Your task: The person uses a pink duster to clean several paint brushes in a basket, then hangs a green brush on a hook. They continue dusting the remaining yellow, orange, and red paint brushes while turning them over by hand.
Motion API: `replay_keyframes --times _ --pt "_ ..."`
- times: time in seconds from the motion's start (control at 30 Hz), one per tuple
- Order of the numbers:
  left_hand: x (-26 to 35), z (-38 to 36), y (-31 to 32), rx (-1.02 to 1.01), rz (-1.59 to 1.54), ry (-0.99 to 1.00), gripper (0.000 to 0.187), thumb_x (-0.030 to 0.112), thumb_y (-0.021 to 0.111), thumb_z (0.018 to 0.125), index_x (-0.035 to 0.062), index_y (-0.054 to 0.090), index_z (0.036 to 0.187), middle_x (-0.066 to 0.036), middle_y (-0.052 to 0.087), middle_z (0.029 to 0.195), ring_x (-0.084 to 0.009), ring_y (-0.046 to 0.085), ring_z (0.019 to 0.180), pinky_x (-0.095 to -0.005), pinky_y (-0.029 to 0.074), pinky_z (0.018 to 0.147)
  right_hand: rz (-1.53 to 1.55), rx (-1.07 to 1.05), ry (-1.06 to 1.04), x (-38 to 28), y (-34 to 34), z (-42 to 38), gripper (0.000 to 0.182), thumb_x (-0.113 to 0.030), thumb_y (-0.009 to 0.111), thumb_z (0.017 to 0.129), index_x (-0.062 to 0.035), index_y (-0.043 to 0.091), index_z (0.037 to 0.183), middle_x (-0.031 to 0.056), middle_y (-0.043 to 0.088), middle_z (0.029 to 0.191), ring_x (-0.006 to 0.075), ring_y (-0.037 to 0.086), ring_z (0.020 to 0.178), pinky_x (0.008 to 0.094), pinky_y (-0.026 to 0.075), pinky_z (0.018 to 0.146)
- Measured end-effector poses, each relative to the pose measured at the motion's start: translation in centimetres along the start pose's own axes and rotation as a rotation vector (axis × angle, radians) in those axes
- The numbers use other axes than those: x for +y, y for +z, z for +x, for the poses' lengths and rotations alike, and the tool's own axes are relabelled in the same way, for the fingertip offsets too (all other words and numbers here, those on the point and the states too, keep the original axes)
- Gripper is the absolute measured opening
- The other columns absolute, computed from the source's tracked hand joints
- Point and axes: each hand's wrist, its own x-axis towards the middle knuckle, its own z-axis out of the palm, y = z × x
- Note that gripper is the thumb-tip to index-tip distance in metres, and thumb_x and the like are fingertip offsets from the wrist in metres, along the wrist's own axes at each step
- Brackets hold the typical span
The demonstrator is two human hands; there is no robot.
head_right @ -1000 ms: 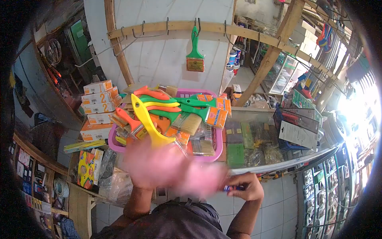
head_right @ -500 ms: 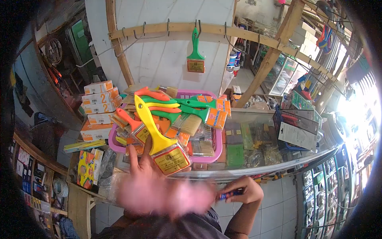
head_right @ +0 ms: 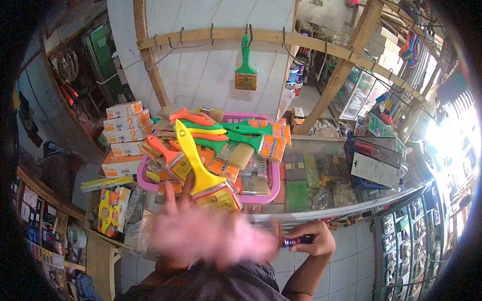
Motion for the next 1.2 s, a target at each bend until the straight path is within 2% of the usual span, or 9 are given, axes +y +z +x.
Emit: replay_keyframes --times 0.2,0.33,0.43,0.53,0.67,0.77,0.9,1.0,1.2 --pt "0.4 -0.8 -1.2 0.070 -0.061 0.030 0.079 0.069 0.024 0.098 0.0152 0.024 0.156 -0.008 0.036 0.154 -0.0289 0.043 0.137 -0.0531 0.028 0.116 -0.047 0.098 0.249 -0.5 0.3 -0.4 0.024 -0.005 0.086 0.070 0.0073 0.072 0.085 0.0171 0.073 0.085 0.0186 0.068 0.076 0.0271 0.050 0.066" --pt "1.4 0.5 1.3 0.067 0.253 -0.154 0.084 0.073 0.015 0.095 0.0172 0.018 0.158 -0.014 0.030 0.157 -0.0354 0.040 0.139 -0.0560 0.032 0.112 0.143 0.065 -0.142 1.2 0.4 0.1 0.028 -0.007 0.086 0.071 0.0076 0.071 0.090 0.0145 0.072 0.084 0.0183 0.067 0.072 0.0276 0.051 0.066" --pt "0.0 -0.2 0.3 0.282 -0.294 0.057 0.086 0.076 0.014 0.094 0.0200 0.013 0.159 -0.020 0.028 0.157 -0.0436 0.036 0.139 -0.0602 0.033 0.111 0.099 0.134 0.187 0.1 0.3 -0.7 0.021 -0.006 0.083 0.074 0.0074 0.069 0.082 0.0175 0.071 0.080 0.0154 0.060 0.057 0.0278 0.045 0.050" --pt "0.4 0.0 0.5 0.105 0.232 -0.100 0.079 0.075 0.018 0.094 0.0291 0.014 0.158 -0.012 0.030 0.158 -0.0414 0.031 0.143 -0.0617 0.028 0.114 -0.053 -0.197 -0.218 0.8 0.0 0.9 0.020 -0.005 0.081 0.076 0.0064 0.065 0.080 0.0163 0.069 0.078 0.0115 0.052 0.051 0.0249 0.037 0.043" --pt "-0.1 -0.9 -0.1 0.371 -0.212 0.039 0.082 0.077 0.020 0.092 0.0287 0.018 0.158 -0.018 0.031 0.156 -0.0429 0.040 0.137 -0.0627 0.040 0.105 0.281 0.192 0.197 -0.2 1.0 -0.3 0.026 -0.008 0.086 0.072 0.0069 0.073 0.089 0.0156 0.072 0.083 0.0143 0.063 0.063 0.0231 0.047 0.055" --pt "0.0 -0.4 -0.2 0.221 0.035 -0.048 0.081 0.074 0.023 0.094 0.0234 0.019 0.158 -0.018 0.033 0.155 -0.0395 0.042 0.136 -0.0586 0.039 0.106 -0.073 -0.151 -0.051 0.1 0.1 0.5 0.021 -0.005 0.082 0.076 0.0088 0.072 0.089 0.0160 0.072 0.083 0.0158 0.065 0.066 0.0220 0.048 0.059" --pt "0.3 -1.3 -2.5 0.248 -0.015 0.044 0.080 0.069 0.026 0.097 0.0163 0.019 0.158 -0.017 0.036 0.153 -0.0350 0.044 0.134 -0.0533 0.039 0.109 0.279 0.238 0.153 0.6 0.6 -0.7 0.028 -0.009 0.084 0.075 0.0095 0.071 0.091 0.0143 0.071 0.077 0.0132 0.061 0.063 0.0247 0.046 0.056" --pt "0.3 -1.2 -2.4 0.260 -0.190 0.033 0.082 0.072 0.022 0.096 0.0182 0.018 0.158 -0.014 0.034 0.155 -0.0340 0.041 0.137 -0.0541 0.036 0.110 -0.233 -0.233 -0.173 0.2 -0.6 0.9 0.028 -0.010 0.081 0.079 0.0109 0.066 0.091 0.0171 0.069 0.074 0.0102 0.051 0.051 0.0234 0.037 0.043" --pt "0.3 -0.3 -2.3 0.027 0.067 -0.076 0.088 0.080 0.015 0.091 0.0238 0.013 0.159 -0.005 0.027 0.160 -0.0331 0.031 0.144 -0.0541 0.029 0.115 0.035 0.020 0.046 0.6 1.1 0.4 0.027 -0.007 0.081 0.078 0.0082 0.070 0.098 0.0154 0.072 0.085 0.0113 0.058 0.060 0.0260 0.046 0.053"
